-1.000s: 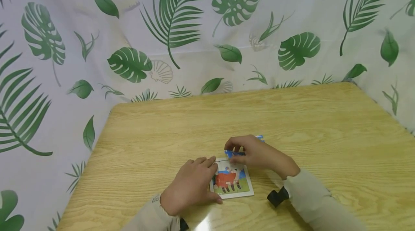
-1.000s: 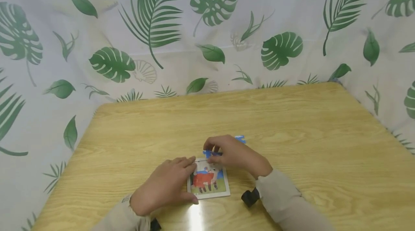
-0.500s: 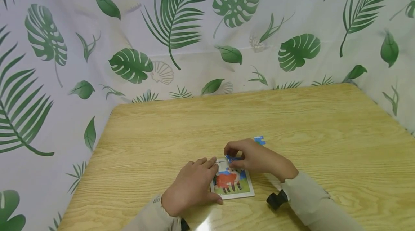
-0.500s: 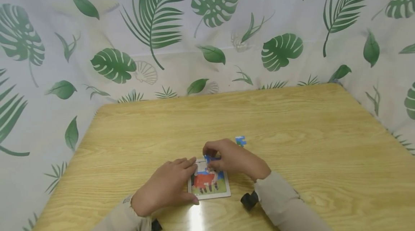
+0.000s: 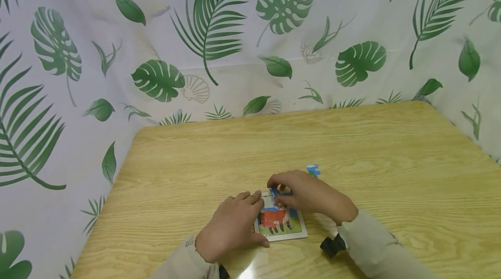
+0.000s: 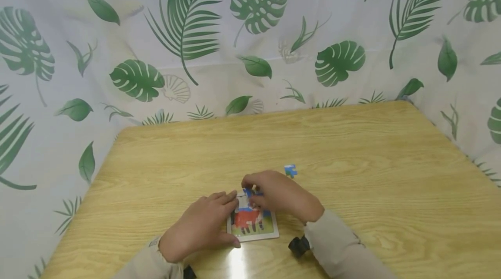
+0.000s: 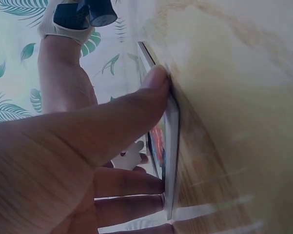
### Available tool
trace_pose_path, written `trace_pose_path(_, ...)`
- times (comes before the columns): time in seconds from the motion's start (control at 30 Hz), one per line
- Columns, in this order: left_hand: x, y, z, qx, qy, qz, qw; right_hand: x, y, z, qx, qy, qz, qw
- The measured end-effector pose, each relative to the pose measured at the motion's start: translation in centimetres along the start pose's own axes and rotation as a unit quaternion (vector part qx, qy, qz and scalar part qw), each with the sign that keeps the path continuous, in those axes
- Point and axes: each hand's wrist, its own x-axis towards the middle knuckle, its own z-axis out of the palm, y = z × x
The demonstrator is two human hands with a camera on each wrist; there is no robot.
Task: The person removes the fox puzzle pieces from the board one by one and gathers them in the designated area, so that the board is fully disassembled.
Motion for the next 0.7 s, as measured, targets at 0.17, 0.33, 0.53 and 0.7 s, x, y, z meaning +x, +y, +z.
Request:
trace_pose_path(0.17,0.0,0.1,0.0,-0.005,-0.009,-0.008,0.9999,-0.3,0.6,-1.0,-0.006,0.016,0.03,0.9994)
trace_pose_path(0.33,0.0,0.1,0.0,0.001,-0.008,-0.007,0.9999,-1.0,1.8,-2.5,0.009,0.041,0.05,0.9979)
trace_pose_path(0.53,-0.4,-0.3,-0.3,0.013,0.006,-0.004,0.9999,-1.9,3.5,-4.2,0.018,0.067,0.085,0.994)
trace_pose_path(0.7,-0.6,-0.5,-0.5,-0.004,0.021,-0.007,0.9997,-2.7,4.7,-5.2,0.011,0.078,0.095,0.9923)
